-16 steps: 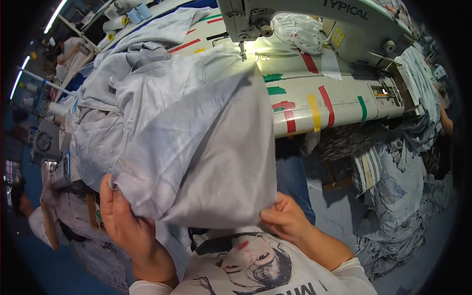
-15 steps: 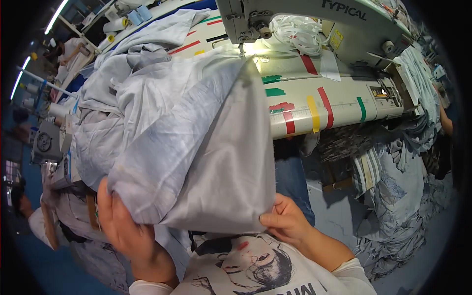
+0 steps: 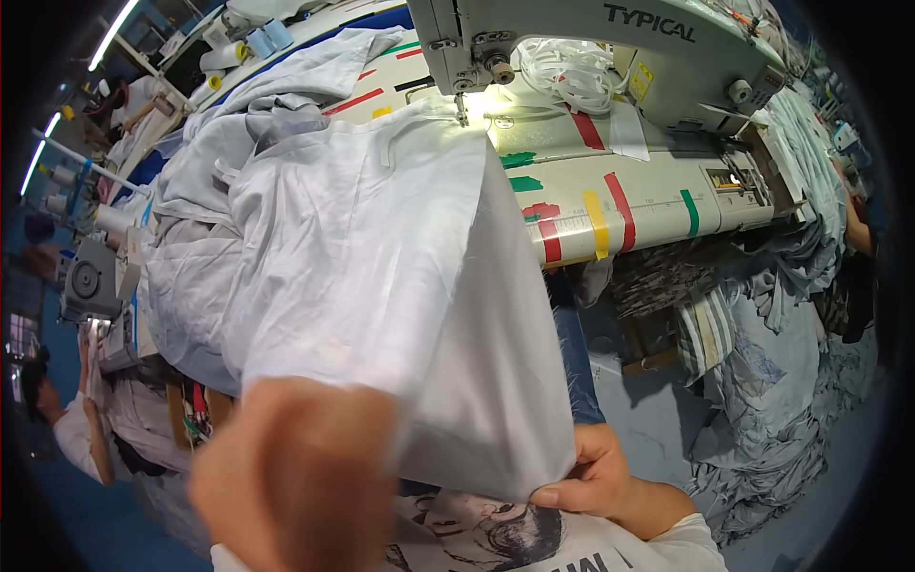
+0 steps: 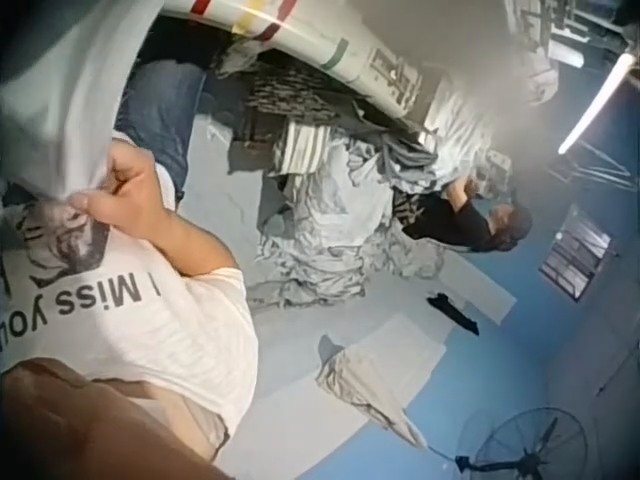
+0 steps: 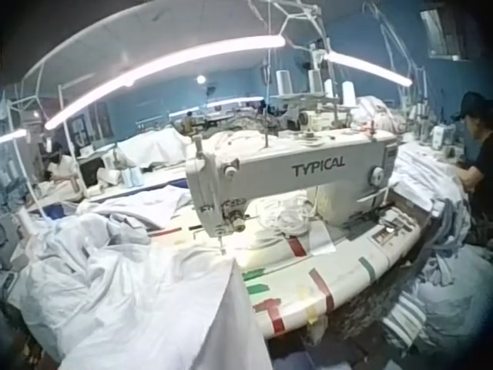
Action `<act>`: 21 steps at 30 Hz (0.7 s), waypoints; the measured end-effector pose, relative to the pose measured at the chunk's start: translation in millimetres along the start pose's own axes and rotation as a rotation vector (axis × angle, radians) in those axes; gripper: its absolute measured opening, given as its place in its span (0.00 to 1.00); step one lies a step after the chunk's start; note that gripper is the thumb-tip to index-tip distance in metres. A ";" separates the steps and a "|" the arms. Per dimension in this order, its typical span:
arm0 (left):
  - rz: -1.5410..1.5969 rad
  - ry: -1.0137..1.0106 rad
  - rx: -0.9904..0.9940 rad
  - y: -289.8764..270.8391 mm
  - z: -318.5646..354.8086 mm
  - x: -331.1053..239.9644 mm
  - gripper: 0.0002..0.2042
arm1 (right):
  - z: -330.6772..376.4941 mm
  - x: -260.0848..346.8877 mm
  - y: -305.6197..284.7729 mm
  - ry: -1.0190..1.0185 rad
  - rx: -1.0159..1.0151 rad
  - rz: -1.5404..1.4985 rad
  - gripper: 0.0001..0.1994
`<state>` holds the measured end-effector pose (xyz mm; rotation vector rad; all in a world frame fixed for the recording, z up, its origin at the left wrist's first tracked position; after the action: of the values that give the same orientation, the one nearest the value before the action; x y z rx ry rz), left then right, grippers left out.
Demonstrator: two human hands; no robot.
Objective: Sewing and finishing white pillowcases using an industrial sewing machine in a factory.
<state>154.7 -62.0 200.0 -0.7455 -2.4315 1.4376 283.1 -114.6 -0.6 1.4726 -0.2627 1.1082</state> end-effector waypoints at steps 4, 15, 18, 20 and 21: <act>0.228 0.123 0.318 51.9 20.1 -30.2 0.10 | -3.1 -20.8 -1.4 0.125 -0.117 -0.263 0.19; 0.477 0.416 0.409 135.0 73.3 -72.2 0.17 | 5.1 -31.4 -24.8 -0.017 0.046 0.505 0.04; 0.609 0.375 0.426 145.5 71.0 -67.8 0.14 | 3.2 -40.3 -30.3 0.105 0.031 0.454 0.04; 0.607 0.424 0.484 153.7 75.7 -69.9 0.11 | -3.9 -28.5 -22.1 -0.054 0.124 0.470 0.04; 0.613 0.420 0.481 156.4 76.1 -68.4 0.11 | -5.9 -24.4 -22.5 -0.048 0.123 0.474 0.04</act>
<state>228.8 -94.0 31.4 -1.5479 -1.5137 1.7380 283.7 -114.0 -34.3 1.5907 -0.6093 1.4874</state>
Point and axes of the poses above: each hand's wrist, its own z-axis away from the middle knuckle, its own y-axis out of the palm, x = y × z, the point moved 9 cm from there along -z, towards the middle knuckle, and after that the axes turned 1 degree about x, right-handed, at the moved point
